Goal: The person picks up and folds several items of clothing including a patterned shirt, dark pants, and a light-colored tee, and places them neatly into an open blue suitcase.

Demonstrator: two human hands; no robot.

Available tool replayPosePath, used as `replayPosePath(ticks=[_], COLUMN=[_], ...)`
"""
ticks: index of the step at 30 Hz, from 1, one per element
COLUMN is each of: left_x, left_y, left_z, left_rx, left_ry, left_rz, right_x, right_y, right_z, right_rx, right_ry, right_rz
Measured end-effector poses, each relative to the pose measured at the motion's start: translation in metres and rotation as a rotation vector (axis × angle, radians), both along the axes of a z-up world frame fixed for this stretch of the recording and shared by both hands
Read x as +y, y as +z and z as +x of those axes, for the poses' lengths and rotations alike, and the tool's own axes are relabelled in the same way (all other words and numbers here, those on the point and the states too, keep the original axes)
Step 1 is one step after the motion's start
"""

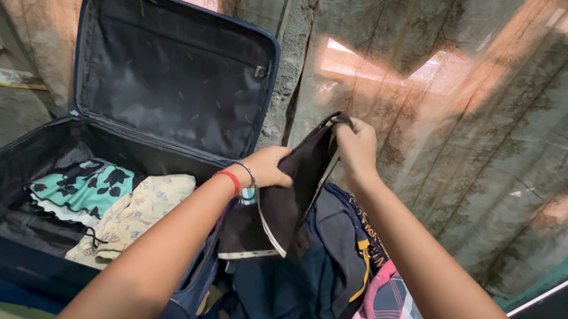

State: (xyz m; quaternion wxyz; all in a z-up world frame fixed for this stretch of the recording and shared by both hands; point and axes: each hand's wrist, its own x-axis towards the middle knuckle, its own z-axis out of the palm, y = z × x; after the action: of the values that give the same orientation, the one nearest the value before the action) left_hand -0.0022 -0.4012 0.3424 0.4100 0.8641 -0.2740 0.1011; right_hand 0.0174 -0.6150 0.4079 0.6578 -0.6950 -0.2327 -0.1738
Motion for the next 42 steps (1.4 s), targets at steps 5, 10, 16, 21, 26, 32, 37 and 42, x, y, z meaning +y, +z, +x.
replayPosePath(ticks=[5,10,16,21,26,32,37,42], left_x=[0.032,0.039,0.033,0.035,0.033,0.029,0.014,-0.028], left_y=[-0.010,-0.002,0.032,0.062,0.061,0.047,0.018,0.013], left_z=[0.018,0.021,-0.009,-0.030,-0.023,0.000,0.031,0.044], left_rx=[0.154,0.152,0.394,0.880,0.717,0.734,0.249,0.033], left_ry=[0.133,0.301,0.165,0.092,-0.129,0.094,0.433,0.373], left_rz=[-0.194,-0.794,-1.031,-0.963,-0.914,-0.980,-0.872,-0.671], right_x=[-0.028,-0.049,-0.062,-0.095,-0.092,-0.070,-0.052,-0.007], right_y=[-0.005,0.002,0.017,0.009,0.005,-0.004,-0.021,0.000], right_z=[0.030,0.020,0.000,0.017,0.008,0.011,0.025,-0.012], right_rx=[0.100,0.320,0.575,0.692,0.686,0.590,0.228,0.159], right_ry=[-0.027,0.058,0.301,0.555,0.588,0.296,0.036,-0.102], right_rz=[0.148,0.191,0.117,0.289,0.338,0.092,0.047,-0.029])
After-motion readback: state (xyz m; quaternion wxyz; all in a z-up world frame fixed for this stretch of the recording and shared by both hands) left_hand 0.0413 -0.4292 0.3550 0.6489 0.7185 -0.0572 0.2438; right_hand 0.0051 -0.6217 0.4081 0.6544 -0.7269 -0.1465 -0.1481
